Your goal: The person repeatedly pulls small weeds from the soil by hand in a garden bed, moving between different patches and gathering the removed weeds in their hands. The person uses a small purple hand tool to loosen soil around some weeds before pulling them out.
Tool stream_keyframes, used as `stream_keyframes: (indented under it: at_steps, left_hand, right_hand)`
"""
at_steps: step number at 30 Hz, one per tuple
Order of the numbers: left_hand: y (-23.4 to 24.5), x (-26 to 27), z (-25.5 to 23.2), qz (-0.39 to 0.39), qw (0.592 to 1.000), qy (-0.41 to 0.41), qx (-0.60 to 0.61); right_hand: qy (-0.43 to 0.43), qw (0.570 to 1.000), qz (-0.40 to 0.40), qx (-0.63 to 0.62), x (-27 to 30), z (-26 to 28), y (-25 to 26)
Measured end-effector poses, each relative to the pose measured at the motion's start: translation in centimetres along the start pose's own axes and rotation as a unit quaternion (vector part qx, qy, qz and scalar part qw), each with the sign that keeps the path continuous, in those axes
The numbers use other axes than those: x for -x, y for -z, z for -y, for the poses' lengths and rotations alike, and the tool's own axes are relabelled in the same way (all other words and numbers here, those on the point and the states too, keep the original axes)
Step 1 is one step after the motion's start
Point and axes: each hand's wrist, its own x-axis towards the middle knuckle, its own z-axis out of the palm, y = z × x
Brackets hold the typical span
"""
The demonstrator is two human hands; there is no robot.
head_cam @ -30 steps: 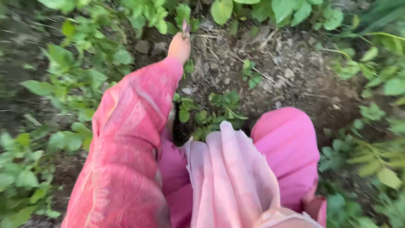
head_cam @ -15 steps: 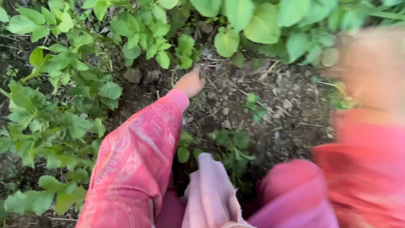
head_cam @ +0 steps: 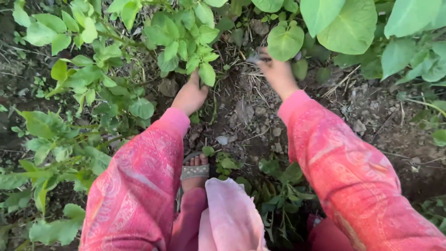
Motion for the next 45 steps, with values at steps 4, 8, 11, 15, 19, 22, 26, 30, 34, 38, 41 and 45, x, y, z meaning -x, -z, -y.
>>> stream_keyframes:
  at_steps: [4, 8, 11, 15, 19, 22, 26, 30, 34, 38, 41, 45]
  left_hand:
    - [0.2, 0.4, -0.3, 0.02, 0.999, -0.005, -0.025]
    - [-1.7, -3.0, 3.2, 0.04, 0.998, 0.015, -0.048]
    - [-2.5, -2.7, 3.9, 0.036, 0.999, -0.007, -0.018]
    - [-1.5, -0.6, 2.8, 0.049, 0.999, 0.005, -0.016]
    - [0.0, 2.5, -0.1, 0.053, 0.998, -0.008, 0.043]
    - [-0.3, 3.7, -1.2, 0.046, 0.995, -0.017, 0.082]
    - [-4.2, -0.3, 3.3, 0.02, 0.978, -0.053, 0.202]
    - [-5.6, 1.1, 0.0, -0.053, 0.938, -0.089, 0.33]
    - [-2.9, 6.0, -9.0, 0.059, 0.907, 0.119, 0.4]
    - [-5.2, 2.9, -7.4, -0.008, 0.901, 0.031, 0.432]
    - [-5.6, 1.2, -8.5, -0.025, 0.913, -0.045, 0.405]
    - [-3.9, -2.6, -9.7, -0.022, 0.958, -0.058, 0.281]
  right_hand:
    - [0.088, 0.969, -0.005, 0.231, -0.9, 2.5, -3.3]
    - [0.207, 0.925, -0.057, 0.314, -3.4, 1.0, -5.1]
    - [0.13, 0.924, -0.029, 0.358, -4.0, 1.2, -5.0]
    - [-0.031, 0.977, -0.009, 0.212, -2.9, 2.7, -4.3]
    - [0.01, 0.99, -0.009, 0.144, -1.6, 2.0, -5.0]
    - [0.047, 0.986, -0.033, 0.154, -2.1, 2.3, -6.6]
    - [0.086, 0.978, -0.036, 0.185, -0.9, 3.2, -6.6]
    - [-0.029, 0.998, -0.029, -0.046, 5.0, 8.4, -4.3]
    - [0.087, 0.995, -0.038, -0.02, 10.5, 10.5, -5.3]
    - [0.247, 0.964, -0.044, 0.087, 11.2, 11.8, -3.6]
    - [0.262, 0.964, 0.032, 0.031, 9.4, 10.4, -0.5]
    - [-0.022, 1.0, 0.001, -0.021, 6.1, 15.8, 2.3]
